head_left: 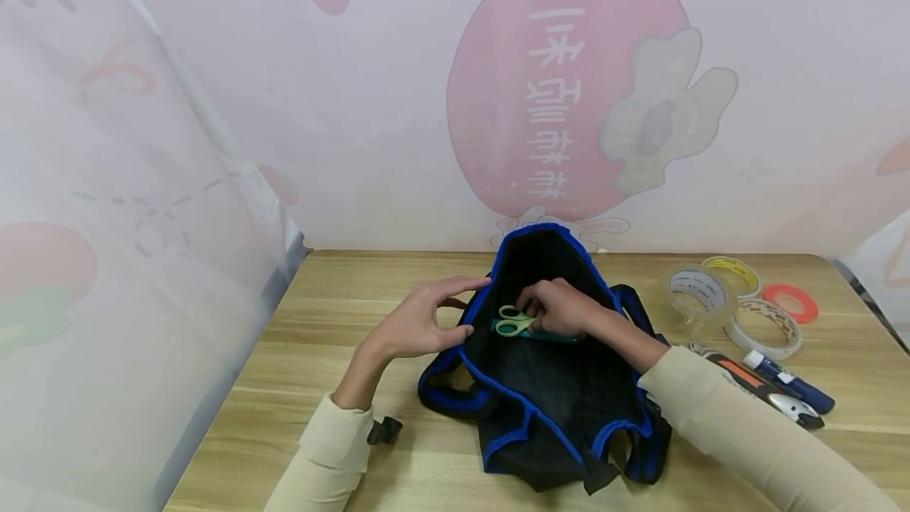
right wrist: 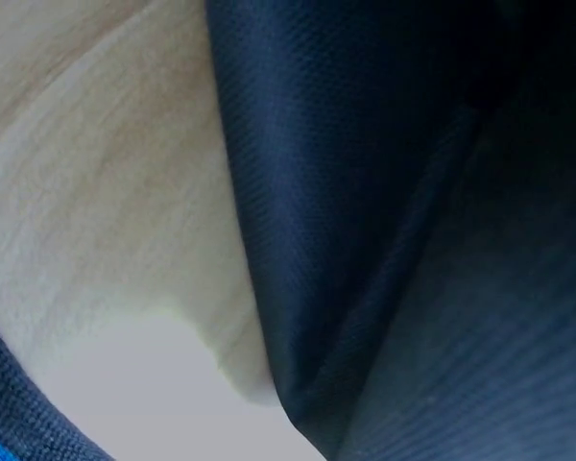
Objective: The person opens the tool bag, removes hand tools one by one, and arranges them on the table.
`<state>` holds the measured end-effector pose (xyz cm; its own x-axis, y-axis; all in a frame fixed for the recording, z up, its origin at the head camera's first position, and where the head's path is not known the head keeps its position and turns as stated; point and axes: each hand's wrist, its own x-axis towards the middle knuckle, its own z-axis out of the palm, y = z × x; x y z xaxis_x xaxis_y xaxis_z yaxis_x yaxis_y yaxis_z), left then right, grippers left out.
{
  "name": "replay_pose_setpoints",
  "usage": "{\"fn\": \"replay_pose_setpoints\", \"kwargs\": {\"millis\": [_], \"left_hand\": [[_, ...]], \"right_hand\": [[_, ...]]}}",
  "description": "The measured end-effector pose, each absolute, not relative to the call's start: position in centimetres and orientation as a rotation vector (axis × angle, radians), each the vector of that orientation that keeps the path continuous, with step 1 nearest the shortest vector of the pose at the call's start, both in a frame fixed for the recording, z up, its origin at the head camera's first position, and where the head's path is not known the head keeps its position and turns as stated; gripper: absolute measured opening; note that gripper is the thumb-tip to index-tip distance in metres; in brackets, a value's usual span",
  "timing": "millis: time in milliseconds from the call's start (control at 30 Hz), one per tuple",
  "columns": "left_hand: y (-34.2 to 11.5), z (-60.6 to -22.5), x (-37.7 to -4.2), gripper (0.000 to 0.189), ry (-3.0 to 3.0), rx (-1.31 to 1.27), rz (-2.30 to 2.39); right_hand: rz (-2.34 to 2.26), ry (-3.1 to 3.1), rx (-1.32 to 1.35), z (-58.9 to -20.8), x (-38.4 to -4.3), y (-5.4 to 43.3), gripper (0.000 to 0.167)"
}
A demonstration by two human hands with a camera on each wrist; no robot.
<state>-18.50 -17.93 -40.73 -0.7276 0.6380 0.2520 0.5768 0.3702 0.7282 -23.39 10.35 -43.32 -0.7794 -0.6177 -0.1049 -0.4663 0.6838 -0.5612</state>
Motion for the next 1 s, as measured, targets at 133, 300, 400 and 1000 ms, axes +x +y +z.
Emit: {"fn": "replay_pose_setpoints", "kwargs": {"millis": [133,300,400,1000], "left_hand": [[-17.9,-40.7,-18.5,0.07,2.54,1.124,1.3],[-18.0,-40.7,-18.6,0.07,2.539,1.114,1.3],[-18.1,-40.7,-18.7,0.07,2.536,1.117,1.304],[-18.0,-40.8,-18.8,0.069,2.543,1.14,1.302]], "right_hand": [[-0.815,2.62,-0.881,-42.6,-23.0,10.5,0.032],[-0.866,2.652,-0.894,-41.3,-22.5,10.6,0.033],[-0.868,2.667,-0.901,-40.5,-22.0,10.8,0.034],[-1.036,2.774,-0.882,-36.2,-19.2,15.3,0.03]]}}
